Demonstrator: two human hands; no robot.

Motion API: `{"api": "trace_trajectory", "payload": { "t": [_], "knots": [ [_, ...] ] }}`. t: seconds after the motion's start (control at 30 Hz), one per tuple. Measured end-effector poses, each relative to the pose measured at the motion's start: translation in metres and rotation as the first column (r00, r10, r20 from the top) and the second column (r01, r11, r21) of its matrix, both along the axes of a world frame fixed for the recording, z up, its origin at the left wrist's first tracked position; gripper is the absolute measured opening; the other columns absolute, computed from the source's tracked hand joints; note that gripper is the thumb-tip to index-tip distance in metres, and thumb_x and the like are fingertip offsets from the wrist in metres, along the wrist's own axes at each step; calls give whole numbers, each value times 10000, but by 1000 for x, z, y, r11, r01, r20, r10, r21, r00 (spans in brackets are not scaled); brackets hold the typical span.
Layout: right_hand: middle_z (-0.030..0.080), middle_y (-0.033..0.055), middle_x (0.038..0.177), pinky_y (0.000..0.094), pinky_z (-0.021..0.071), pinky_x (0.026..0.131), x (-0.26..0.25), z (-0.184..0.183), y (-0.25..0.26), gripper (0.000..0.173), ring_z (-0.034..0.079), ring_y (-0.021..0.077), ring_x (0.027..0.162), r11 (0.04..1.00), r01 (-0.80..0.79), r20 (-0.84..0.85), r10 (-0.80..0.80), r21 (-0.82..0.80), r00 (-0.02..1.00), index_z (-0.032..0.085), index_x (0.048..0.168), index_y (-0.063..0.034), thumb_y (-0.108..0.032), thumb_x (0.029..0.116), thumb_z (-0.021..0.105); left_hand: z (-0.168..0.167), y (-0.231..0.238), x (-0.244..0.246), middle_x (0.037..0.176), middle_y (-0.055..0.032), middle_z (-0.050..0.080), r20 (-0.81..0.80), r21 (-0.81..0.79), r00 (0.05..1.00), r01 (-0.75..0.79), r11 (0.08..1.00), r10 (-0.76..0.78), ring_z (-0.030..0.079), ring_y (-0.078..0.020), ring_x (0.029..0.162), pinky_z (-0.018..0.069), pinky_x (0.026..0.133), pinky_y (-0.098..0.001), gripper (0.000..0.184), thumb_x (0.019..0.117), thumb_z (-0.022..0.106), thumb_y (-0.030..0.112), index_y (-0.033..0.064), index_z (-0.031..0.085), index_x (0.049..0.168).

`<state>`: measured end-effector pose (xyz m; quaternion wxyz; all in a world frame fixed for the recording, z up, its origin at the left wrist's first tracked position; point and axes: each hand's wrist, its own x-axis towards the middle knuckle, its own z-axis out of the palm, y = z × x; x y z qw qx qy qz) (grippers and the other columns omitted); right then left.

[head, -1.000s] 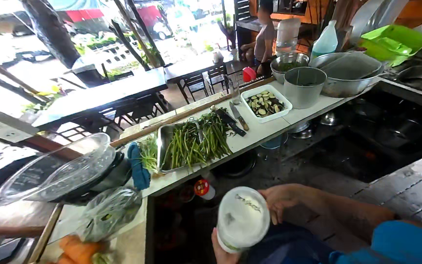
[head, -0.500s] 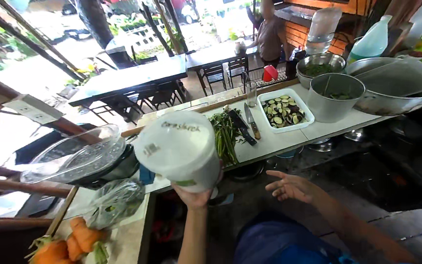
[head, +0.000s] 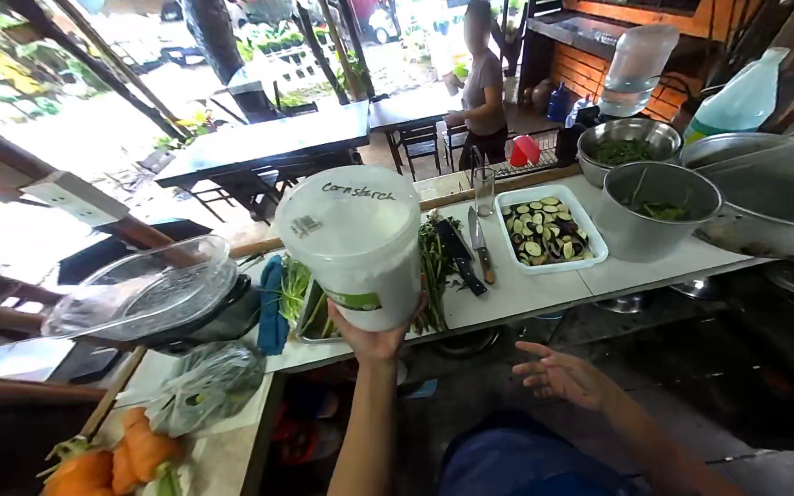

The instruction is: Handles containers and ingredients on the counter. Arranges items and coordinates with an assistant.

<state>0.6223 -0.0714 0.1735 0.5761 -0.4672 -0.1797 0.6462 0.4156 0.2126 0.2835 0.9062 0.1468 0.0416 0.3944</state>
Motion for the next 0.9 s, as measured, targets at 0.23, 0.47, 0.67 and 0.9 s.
{"api": "trace_trajectory", "payload": {
  "t": [0.23, 0.47, 0.67, 0.9],
  "knots": [
    [711, 132, 1228, 359, 597, 813, 8, -11, 28, 556, 726, 224, 971, 997, -78, -60, 77, -11, 995, 396, 1555, -162, -264, 1009, 429, -13, -5, -21, 1344, -285, 600, 26, -42, 999, -44, 998, 46, 608, -520, 1186, 528, 874, -720, 1010, 732, 527, 879, 112, 540, 1390],
    [693, 93, 1268, 340, 593, 815, -7, 15, 105, 613, 712, 197, 997, 916, -396, 77, 391, 61, 917, 383, 1543, -149, -314, 966, 505, -55, -25, -89, 1308, -253, 629, -40, 5, 946, -321, 947, 321, 634, -464, 1154, 546, 871, -680, 961, 801, 398, 888, 138, 554, 1380],
    [666, 68, 1325, 365, 612, 838, -81, 44, 180, 779, 718, 217, 1030, 691, -721, 150, 709, 47, 689, 308, 1563, -150, -594, 970, 550, -123, -89, -172, 1255, -113, 690, -195, 18, 811, -559, 829, 551, 683, -324, 1109, 594, 834, -573, 806, 838, 435, 858, 249, 604, 1338],
    [499, 101, 1509, 446, 621, 809, -173, 58, 233, 772, 688, 296, 1097, 533, -846, 253, 815, 28, 522, 191, 1624, -265, -656, 1001, 427, -150, -148, -224, 1282, -149, 666, -250, -162, 722, -688, 707, 645, 668, -372, 1120, 581, 838, -603, 825, 821, 468, 848, 234, 585, 1358]
  ]
}}
